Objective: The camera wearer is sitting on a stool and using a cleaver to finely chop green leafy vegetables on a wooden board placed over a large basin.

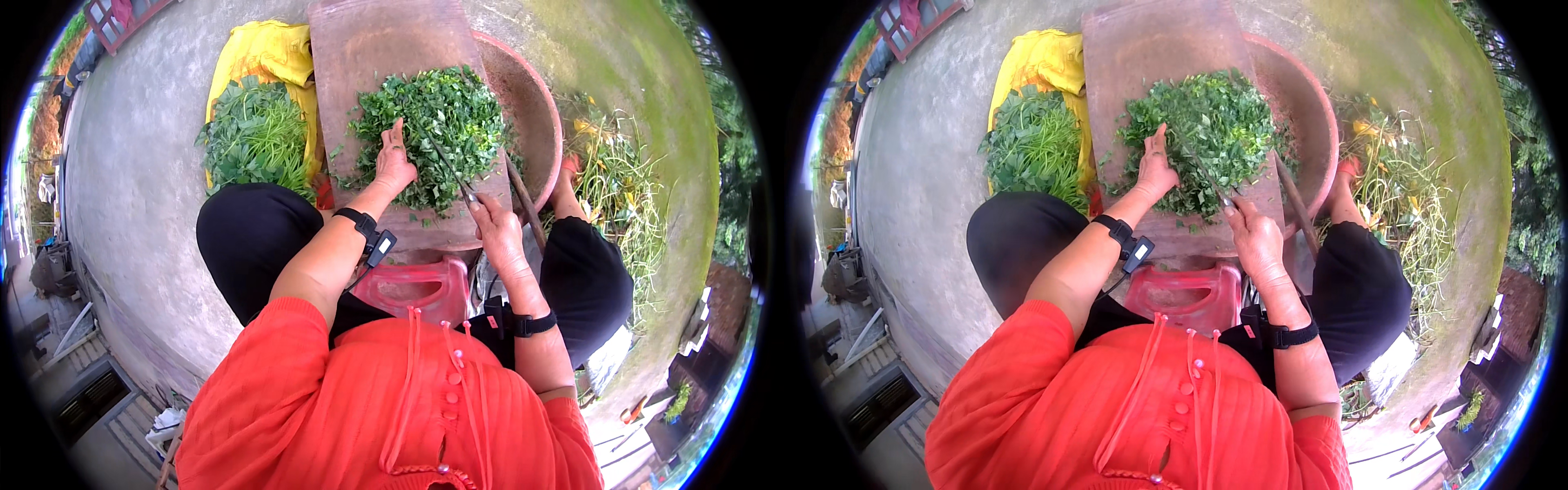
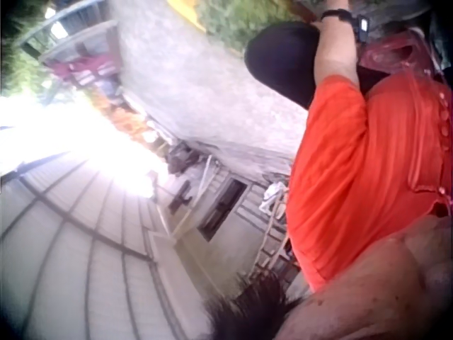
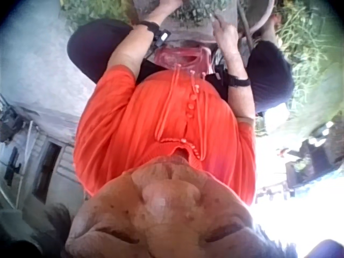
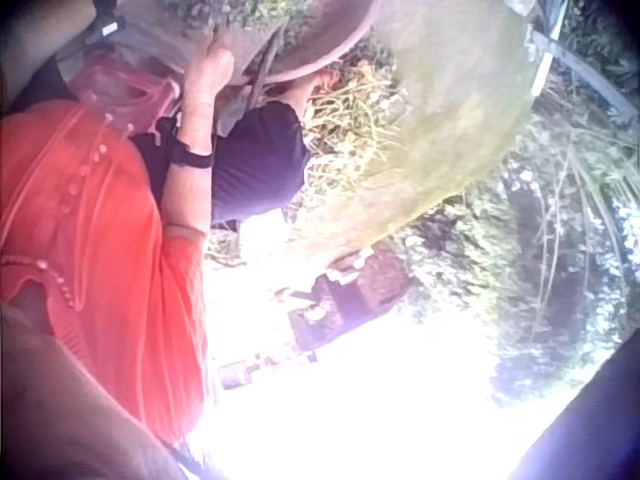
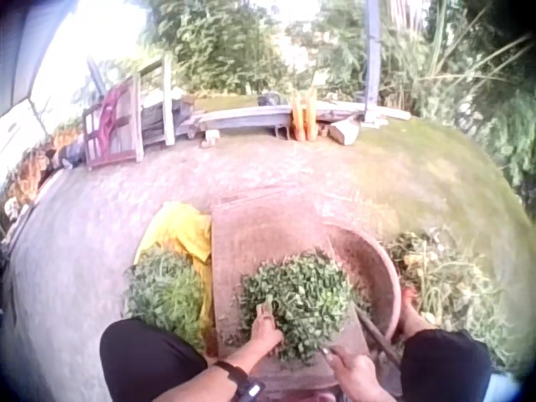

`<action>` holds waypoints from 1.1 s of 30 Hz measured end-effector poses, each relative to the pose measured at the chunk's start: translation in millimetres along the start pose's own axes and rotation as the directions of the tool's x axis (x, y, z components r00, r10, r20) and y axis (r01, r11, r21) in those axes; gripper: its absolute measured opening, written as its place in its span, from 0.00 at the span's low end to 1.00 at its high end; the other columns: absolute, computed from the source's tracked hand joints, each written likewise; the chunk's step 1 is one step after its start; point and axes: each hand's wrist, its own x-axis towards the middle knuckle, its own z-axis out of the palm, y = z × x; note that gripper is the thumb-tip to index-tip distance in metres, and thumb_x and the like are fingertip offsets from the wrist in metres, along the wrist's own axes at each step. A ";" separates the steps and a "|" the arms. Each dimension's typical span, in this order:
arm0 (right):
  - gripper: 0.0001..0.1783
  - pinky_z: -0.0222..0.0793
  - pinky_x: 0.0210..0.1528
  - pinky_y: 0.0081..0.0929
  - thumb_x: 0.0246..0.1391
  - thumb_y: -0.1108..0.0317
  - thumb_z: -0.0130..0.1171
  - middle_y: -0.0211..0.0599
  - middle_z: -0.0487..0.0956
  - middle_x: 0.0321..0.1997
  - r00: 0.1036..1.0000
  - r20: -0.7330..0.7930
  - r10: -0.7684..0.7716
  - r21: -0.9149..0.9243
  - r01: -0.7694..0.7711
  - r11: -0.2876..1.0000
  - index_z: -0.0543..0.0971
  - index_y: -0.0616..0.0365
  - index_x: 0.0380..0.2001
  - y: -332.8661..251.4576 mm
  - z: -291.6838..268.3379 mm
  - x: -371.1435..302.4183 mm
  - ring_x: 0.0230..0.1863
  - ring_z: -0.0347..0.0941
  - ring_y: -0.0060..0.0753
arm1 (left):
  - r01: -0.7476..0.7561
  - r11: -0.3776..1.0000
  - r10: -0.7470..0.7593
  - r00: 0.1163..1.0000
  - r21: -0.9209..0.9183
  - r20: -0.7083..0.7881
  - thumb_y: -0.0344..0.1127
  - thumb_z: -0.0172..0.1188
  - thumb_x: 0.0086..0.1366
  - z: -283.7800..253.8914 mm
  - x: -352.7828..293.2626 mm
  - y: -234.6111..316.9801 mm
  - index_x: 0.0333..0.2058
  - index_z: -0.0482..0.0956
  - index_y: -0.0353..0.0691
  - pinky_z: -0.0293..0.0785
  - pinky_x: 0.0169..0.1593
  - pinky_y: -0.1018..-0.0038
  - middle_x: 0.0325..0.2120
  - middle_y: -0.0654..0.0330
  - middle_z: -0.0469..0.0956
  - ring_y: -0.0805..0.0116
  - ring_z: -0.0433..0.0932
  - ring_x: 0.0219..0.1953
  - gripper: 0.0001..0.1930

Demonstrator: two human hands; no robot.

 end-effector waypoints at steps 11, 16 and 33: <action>0.22 0.69 0.46 0.52 0.61 0.48 0.47 0.55 0.80 0.37 0.988 0.107 -0.112 -0.305 0.140 0.942 0.77 0.50 0.47 -9.5 17.7 26.7 0.43 0.76 0.59 | 0.355 0.914 -0.370 0.928 0.195 0.049 0.32 0.74 0.37 -1.4 6.8 -14.0 0.46 0.74 0.30 0.68 0.56 0.59 0.49 0.48 0.69 0.45 0.64 0.55 0.34; 0.19 0.69 0.48 0.50 0.62 0.50 0.46 0.53 0.80 0.39 0.946 0.315 -0.073 -0.443 0.215 0.870 0.77 0.51 0.44 -36.3 11.7 61.1 0.45 0.75 0.58 | 0.186 0.976 -0.177 0.980 0.112 -0.087 0.24 0.60 0.43 17.5 2.7 -41.3 0.32 0.77 0.32 0.68 0.53 0.63 0.41 0.47 0.73 0.47 0.68 0.49 0.13; 0.25 0.71 0.46 0.43 0.59 0.44 0.49 0.52 0.80 0.34 0.979 0.123 -0.160 -0.246 0.186 0.951 0.81 0.56 0.38 -38.4 43.0 80.8 0.40 0.79 0.48 | 0.115 0.993 -0.108 0.981 0.035 -0.162 0.24 0.57 0.43 7.2 4.3 -50.1 0.35 0.75 0.32 0.70 0.49 0.59 0.38 0.48 0.74 0.45 0.70 0.45 0.16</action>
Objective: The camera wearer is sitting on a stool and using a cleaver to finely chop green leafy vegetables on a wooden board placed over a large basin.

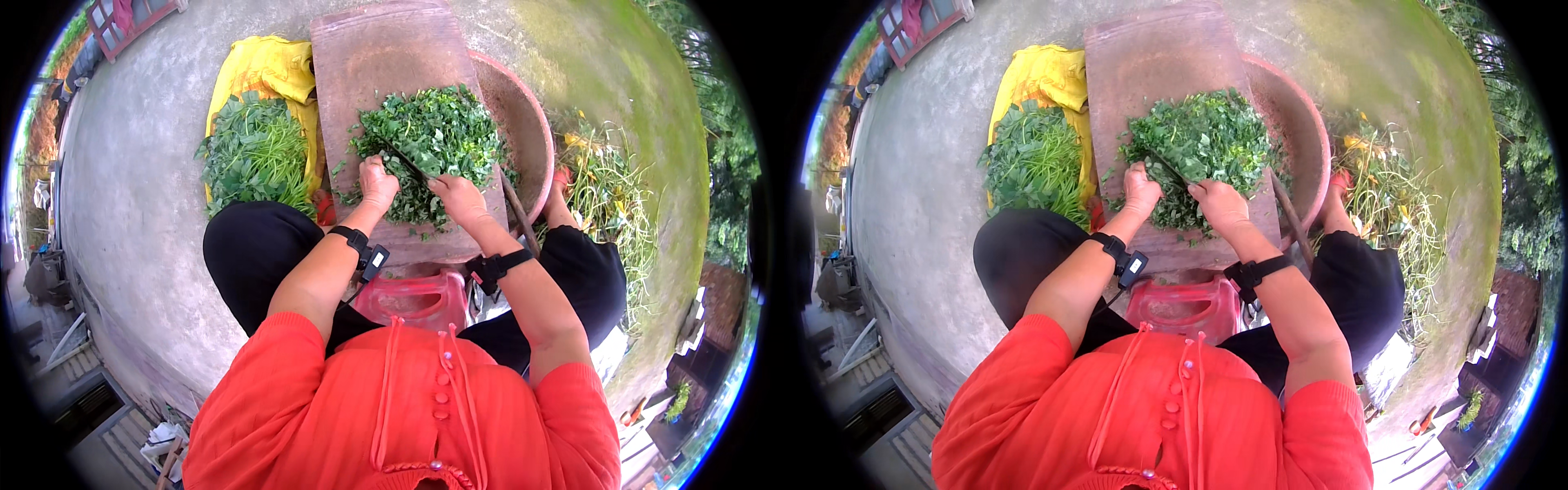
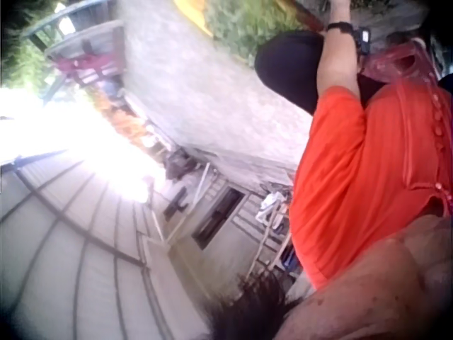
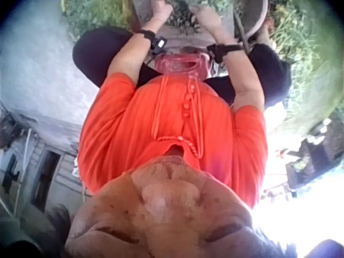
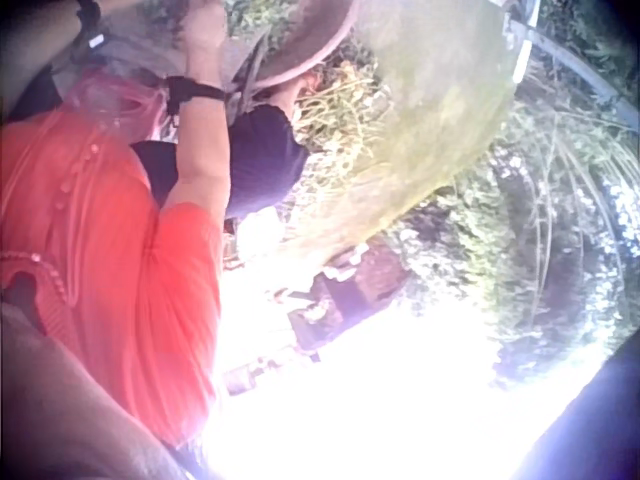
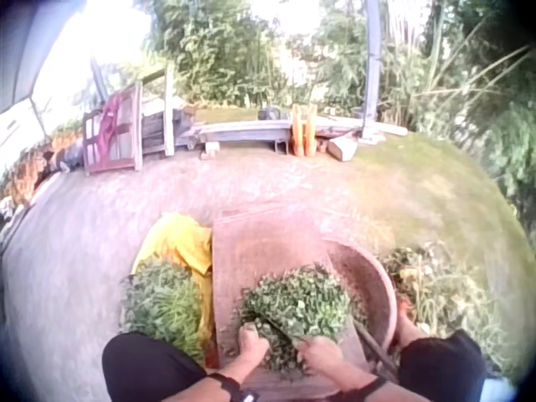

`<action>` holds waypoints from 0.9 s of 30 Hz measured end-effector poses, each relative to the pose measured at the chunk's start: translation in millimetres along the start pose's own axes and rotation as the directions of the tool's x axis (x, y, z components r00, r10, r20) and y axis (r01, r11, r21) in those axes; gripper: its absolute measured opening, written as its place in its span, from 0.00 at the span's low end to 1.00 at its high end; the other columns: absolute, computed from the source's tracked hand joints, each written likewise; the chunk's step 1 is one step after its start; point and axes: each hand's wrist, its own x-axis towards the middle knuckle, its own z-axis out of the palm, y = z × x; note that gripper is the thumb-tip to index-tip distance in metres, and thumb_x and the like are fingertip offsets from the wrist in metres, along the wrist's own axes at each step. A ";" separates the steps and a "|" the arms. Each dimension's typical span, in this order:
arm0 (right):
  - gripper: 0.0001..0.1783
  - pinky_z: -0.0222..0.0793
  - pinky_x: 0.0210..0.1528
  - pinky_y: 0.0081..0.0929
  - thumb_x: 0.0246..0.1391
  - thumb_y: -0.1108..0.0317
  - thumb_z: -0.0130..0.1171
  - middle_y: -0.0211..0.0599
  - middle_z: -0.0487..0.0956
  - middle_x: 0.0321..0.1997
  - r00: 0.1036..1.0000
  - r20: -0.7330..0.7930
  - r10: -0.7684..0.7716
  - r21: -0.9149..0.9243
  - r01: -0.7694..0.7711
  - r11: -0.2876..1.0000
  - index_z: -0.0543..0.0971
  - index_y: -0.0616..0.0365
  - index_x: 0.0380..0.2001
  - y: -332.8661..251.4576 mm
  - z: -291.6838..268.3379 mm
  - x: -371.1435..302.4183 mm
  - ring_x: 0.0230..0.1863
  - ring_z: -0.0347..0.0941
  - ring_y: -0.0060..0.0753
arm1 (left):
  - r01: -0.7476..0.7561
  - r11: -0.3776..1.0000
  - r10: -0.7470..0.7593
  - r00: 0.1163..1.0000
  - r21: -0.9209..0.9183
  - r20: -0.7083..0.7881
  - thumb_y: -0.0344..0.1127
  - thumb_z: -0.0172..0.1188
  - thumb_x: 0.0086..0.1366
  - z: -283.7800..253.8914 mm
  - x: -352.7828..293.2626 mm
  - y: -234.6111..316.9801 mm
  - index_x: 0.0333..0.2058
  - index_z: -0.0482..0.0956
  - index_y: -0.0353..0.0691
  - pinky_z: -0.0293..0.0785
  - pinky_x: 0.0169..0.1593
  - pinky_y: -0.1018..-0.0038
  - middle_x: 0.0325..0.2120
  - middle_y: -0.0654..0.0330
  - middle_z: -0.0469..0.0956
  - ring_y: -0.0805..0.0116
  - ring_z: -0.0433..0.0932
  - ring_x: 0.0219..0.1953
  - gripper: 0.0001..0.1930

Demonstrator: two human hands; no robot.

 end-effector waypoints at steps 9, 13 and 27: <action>0.19 0.58 0.11 0.25 0.60 0.53 0.54 0.35 0.70 0.12 0.968 0.036 0.249 0.537 -0.229 0.812 0.81 0.57 0.42 2.6 -64.8 -61.0 0.09 0.64 0.26 | -0.439 0.885 0.450 0.892 0.153 -0.040 0.18 0.54 0.43 -13.3 33.5 43.6 0.38 0.78 0.35 0.66 0.53 0.59 0.45 0.50 0.70 0.47 0.65 0.52 0.19; 0.19 0.56 0.09 0.25 0.62 0.53 0.52 0.32 0.68 0.11 0.918 0.061 0.393 0.667 -0.330 0.668 0.80 0.56 0.45 36.3 -54.3 -66.0 0.06 0.60 0.24 | -0.470 0.849 0.432 0.880 0.240 0.198 0.21 0.55 0.46 -8.0 56.3 47.3 0.40 0.78 0.37 0.66 0.55 0.58 0.46 0.52 0.71 0.50 0.66 0.54 0.18; 0.22 0.66 0.52 0.52 0.60 0.51 0.47 0.59 0.78 0.42 0.955 0.060 0.290 0.320 -0.294 0.901 0.78 0.55 0.45 56.2 15.5 -51.0 0.48 0.73 0.63 | -0.007 0.973 0.047 0.984 -0.231 0.170 0.19 0.53 0.45 -1.3 3.3 13.5 0.61 0.62 0.32 0.63 0.63 0.67 0.53 0.40 0.70 0.46 0.68 0.58 0.39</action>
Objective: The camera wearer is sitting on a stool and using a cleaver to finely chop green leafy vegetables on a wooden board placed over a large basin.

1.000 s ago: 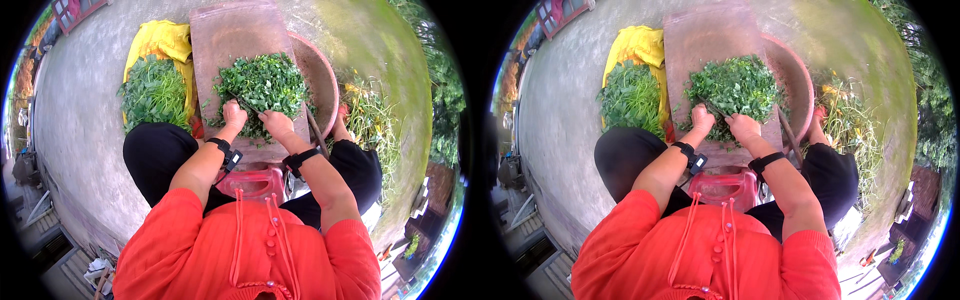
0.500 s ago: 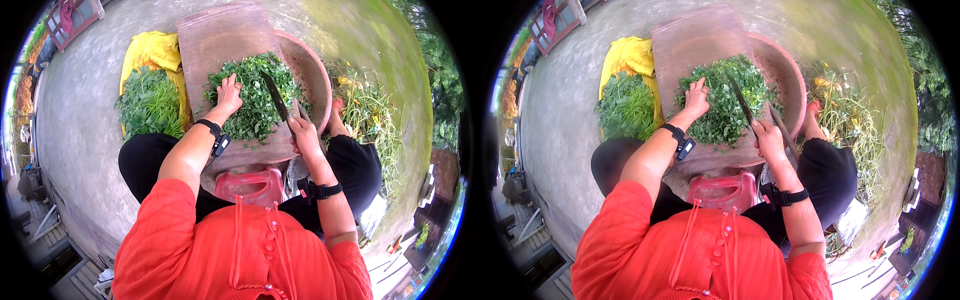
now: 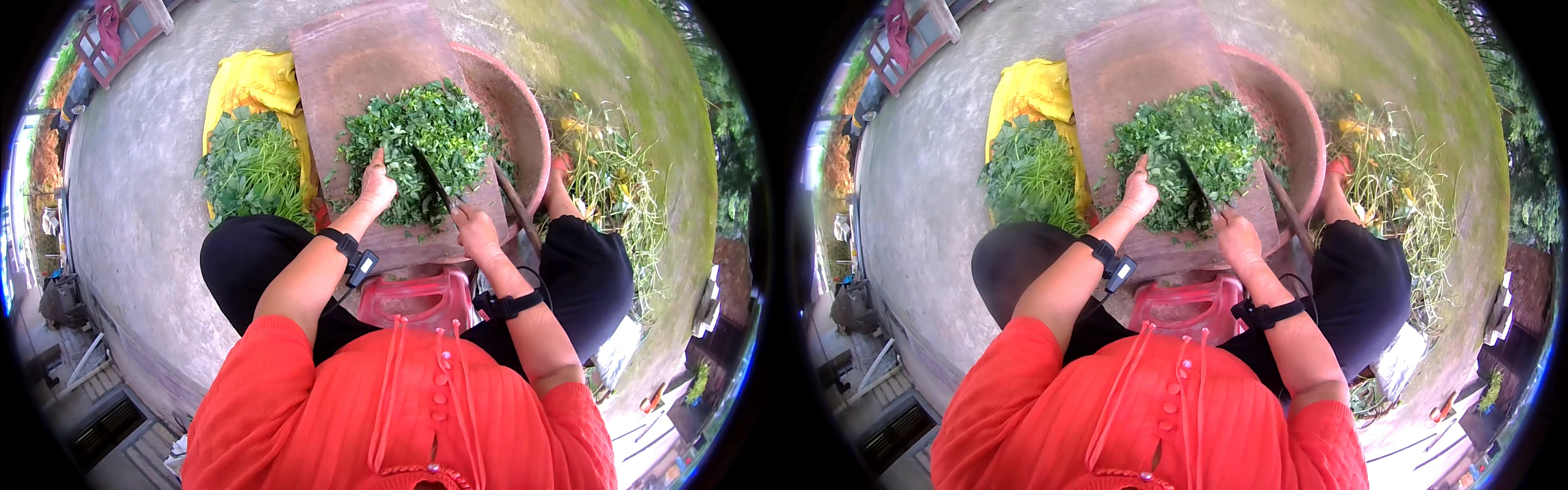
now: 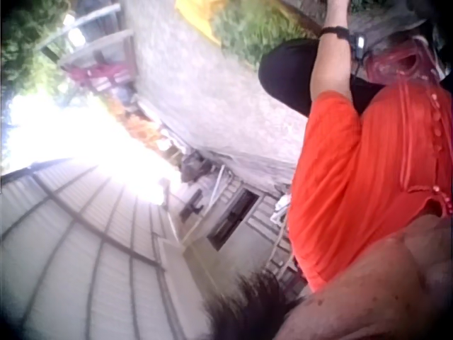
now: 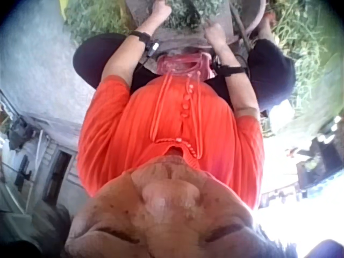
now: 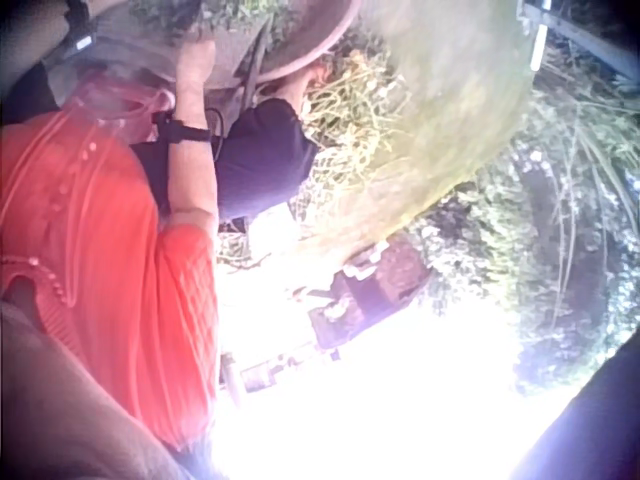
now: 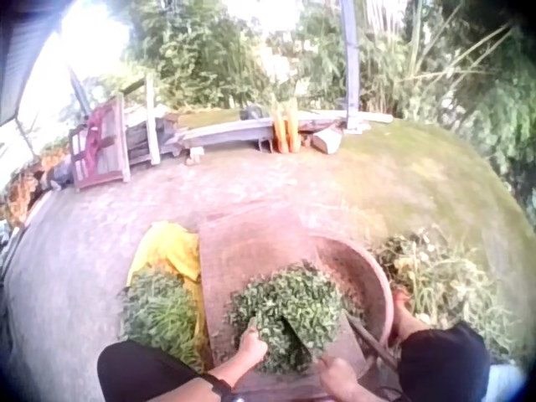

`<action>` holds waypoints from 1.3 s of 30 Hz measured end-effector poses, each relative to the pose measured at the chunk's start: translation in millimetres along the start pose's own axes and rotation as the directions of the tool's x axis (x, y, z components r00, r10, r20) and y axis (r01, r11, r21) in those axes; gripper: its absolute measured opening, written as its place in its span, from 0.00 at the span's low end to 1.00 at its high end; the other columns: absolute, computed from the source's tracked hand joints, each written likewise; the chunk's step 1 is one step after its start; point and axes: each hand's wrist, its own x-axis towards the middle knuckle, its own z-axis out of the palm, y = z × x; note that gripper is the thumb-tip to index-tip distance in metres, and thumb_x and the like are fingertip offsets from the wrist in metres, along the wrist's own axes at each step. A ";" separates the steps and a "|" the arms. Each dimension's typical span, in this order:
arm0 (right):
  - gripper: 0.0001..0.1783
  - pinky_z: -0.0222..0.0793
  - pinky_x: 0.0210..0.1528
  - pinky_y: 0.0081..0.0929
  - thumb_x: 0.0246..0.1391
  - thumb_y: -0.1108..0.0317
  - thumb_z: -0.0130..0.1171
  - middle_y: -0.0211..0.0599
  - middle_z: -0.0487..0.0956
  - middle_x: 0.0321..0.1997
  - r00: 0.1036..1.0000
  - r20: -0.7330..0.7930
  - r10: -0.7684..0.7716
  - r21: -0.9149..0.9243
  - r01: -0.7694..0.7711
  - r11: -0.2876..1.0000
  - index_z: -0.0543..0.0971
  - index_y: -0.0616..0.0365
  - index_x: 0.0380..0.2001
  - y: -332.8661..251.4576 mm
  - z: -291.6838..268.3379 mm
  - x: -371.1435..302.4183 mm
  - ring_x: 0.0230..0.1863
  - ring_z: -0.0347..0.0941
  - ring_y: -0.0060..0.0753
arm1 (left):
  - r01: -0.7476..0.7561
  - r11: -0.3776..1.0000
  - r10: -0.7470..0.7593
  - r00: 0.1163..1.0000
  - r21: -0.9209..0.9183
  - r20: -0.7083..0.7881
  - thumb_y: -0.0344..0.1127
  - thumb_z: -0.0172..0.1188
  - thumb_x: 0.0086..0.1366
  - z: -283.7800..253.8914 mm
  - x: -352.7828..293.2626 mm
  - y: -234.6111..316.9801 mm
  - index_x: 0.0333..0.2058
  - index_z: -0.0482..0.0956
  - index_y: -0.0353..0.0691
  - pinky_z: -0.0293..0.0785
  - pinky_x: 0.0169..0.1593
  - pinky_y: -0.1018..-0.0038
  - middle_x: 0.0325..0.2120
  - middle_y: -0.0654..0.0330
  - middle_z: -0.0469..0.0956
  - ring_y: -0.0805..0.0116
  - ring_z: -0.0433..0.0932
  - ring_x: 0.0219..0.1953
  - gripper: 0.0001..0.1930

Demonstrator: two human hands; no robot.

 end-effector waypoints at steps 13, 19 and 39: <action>0.20 0.70 0.44 0.55 0.61 0.58 0.45 0.57 0.80 0.34 0.991 0.069 -0.113 -0.441 0.132 0.888 0.71 0.49 0.55 -31.2 2.3 -45.3 0.39 0.77 0.61 | 0.016 0.830 -0.089 0.991 0.557 0.103 0.32 0.52 0.60 19.1 -14.6 20.1 0.46 0.68 0.32 0.73 0.48 0.57 0.43 0.43 0.71 0.44 0.74 0.46 0.16; 0.18 0.69 0.47 0.52 0.61 0.56 0.45 0.57 0.80 0.39 0.987 0.092 -0.134 -0.402 0.159 0.902 0.74 0.51 0.49 -43.6 22.1 23.7 0.44 0.76 0.60 | -0.186 0.709 0.096 0.981 0.680 0.169 0.30 0.52 0.57 21.5 -9.8 10.5 0.43 0.72 0.31 0.77 0.40 0.59 0.37 0.45 0.74 0.47 0.78 0.34 0.15; 0.18 0.69 0.50 0.50 0.62 0.54 0.43 0.55 0.80 0.44 0.991 0.085 -0.104 -0.414 0.131 0.901 0.74 0.52 0.47 -48.5 32.1 -1.5 0.48 0.75 0.58 | -0.281 0.721 0.244 0.959 0.634 0.147 0.26 0.52 0.58 8.3 -22.4 -1.3 0.38 0.74 0.28 0.79 0.36 0.59 0.35 0.46 0.74 0.49 0.77 0.37 0.10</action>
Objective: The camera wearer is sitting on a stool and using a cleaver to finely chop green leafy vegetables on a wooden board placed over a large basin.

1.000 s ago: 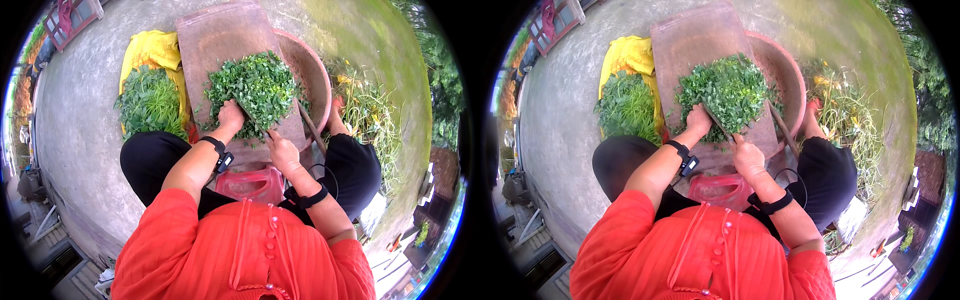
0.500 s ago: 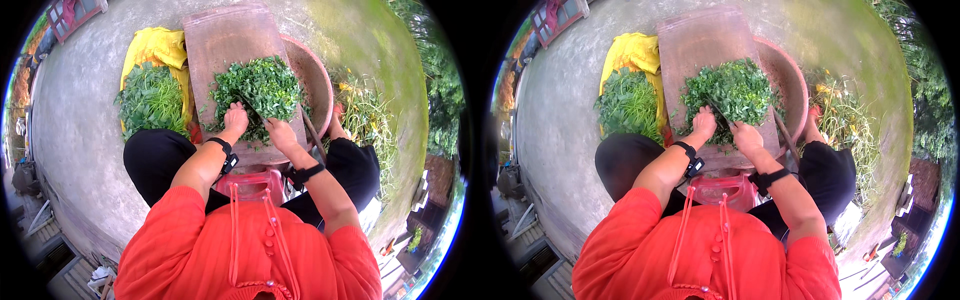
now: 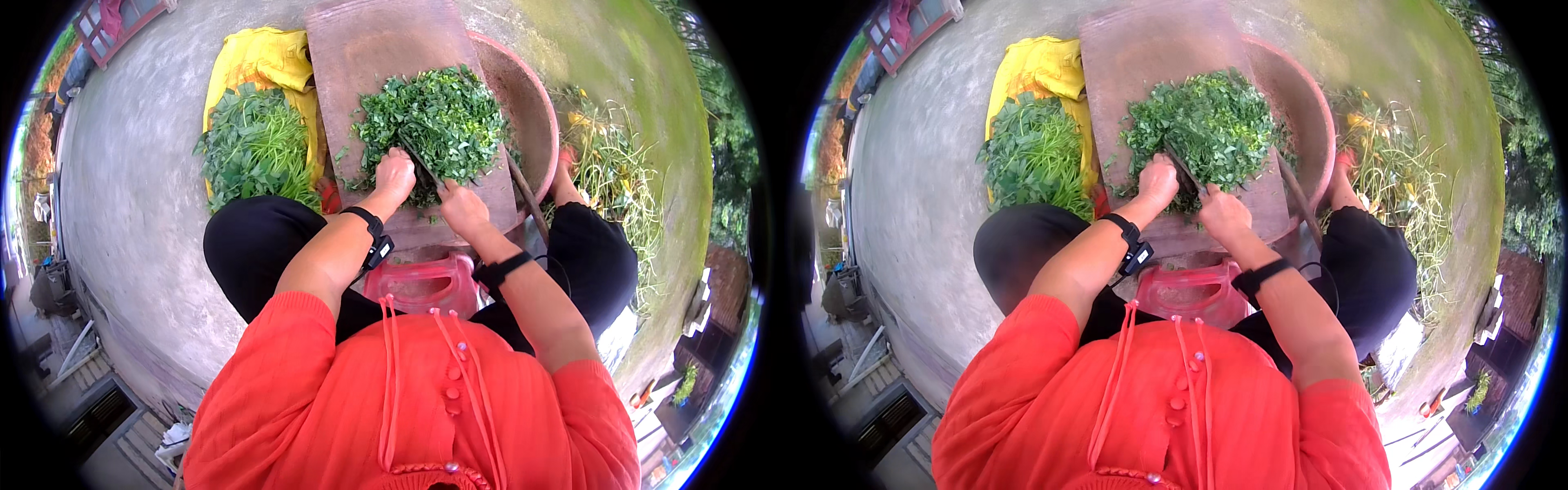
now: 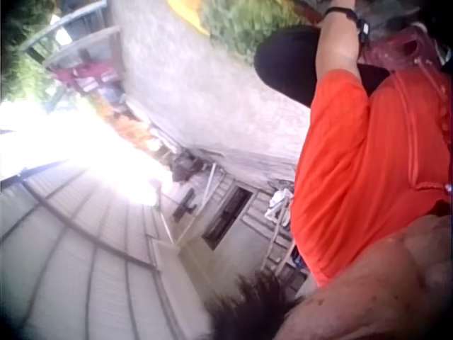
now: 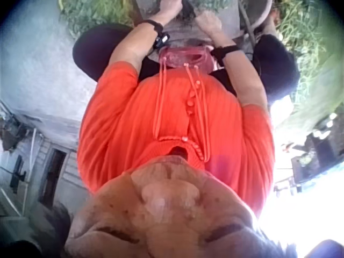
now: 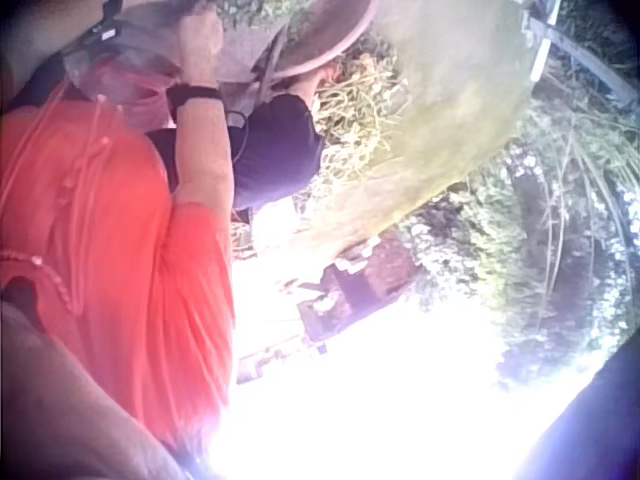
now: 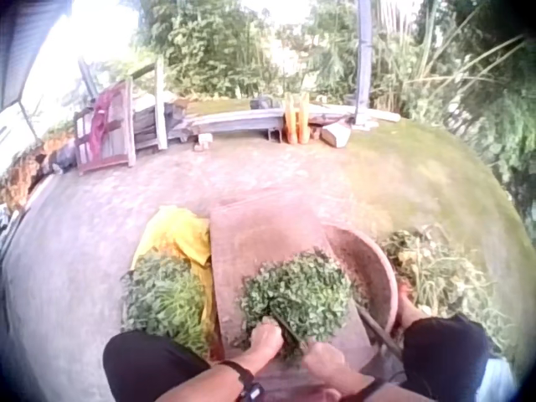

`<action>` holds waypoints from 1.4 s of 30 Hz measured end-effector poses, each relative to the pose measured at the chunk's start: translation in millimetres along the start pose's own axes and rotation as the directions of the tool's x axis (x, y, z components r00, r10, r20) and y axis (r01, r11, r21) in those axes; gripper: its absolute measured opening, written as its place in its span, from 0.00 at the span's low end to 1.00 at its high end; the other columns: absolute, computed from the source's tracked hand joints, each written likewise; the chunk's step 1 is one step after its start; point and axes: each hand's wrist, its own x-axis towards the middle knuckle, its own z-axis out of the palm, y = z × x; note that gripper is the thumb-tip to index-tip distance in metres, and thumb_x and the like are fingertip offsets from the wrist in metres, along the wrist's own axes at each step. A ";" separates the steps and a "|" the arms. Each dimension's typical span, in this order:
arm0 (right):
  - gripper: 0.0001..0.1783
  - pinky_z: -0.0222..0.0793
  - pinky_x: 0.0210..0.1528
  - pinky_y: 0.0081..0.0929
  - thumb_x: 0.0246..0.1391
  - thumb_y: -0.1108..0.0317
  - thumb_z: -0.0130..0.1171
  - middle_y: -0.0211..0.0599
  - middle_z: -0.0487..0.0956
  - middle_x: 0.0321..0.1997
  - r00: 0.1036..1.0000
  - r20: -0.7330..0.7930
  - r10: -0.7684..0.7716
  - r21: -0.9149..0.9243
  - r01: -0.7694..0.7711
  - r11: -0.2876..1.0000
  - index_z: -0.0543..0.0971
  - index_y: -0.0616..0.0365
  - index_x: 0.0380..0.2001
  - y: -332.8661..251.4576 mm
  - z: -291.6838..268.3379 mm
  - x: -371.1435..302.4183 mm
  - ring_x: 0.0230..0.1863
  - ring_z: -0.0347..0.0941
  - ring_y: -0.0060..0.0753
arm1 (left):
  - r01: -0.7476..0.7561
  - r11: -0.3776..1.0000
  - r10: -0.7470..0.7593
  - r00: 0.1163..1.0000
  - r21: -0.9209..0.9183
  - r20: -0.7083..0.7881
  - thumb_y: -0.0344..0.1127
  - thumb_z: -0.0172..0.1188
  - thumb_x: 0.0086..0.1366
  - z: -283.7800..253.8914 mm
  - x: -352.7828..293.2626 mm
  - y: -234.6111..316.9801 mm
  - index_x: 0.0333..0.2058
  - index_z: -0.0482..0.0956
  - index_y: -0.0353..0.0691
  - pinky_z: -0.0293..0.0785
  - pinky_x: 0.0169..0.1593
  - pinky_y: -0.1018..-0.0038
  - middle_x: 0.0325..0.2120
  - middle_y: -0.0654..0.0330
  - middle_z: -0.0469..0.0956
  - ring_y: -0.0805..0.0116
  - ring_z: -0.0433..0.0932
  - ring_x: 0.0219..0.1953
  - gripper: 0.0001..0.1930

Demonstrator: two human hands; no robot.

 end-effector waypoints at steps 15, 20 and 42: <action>0.21 0.68 0.52 0.51 0.61 0.51 0.44 0.57 0.79 0.44 1.000 0.013 -0.022 0.081 0.021 0.997 0.73 0.54 0.48 14.9 10.6 -27.4 0.48 0.75 0.60 | 0.146 0.985 -0.155 0.984 -0.096 -0.088 0.26 0.56 0.53 16.6 -6.2 3.8 0.41 0.72 0.30 0.76 0.41 0.57 0.36 0.47 0.72 0.46 0.76 0.38 0.15; 0.21 0.68 0.54 0.49 0.61 0.51 0.43 0.53 0.79 0.47 0.997 0.063 0.040 0.127 -0.048 0.991 0.76 0.53 0.45 7.1 12.7 33.8 0.50 0.74 0.58 | 0.114 0.979 -0.125 0.991 -0.168 -0.053 0.25 0.56 0.50 8.0 -11.0 1.6 0.48 0.73 0.34 0.76 0.44 0.58 0.37 0.49 0.72 0.47 0.76 0.40 0.23; 0.21 0.67 0.54 0.48 0.61 0.52 0.44 0.54 0.79 0.45 0.996 0.075 -0.056 0.123 0.046 0.991 0.76 0.56 0.43 -21.7 4.0 29.1 0.51 0.73 0.59 | 0.420 0.859 -0.436 0.900 -0.291 0.012 0.29 0.52 0.58 -0.8 -24.2 -6.3 0.48 0.75 0.41 0.76 0.43 0.56 0.36 0.47 0.79 0.45 0.80 0.38 0.18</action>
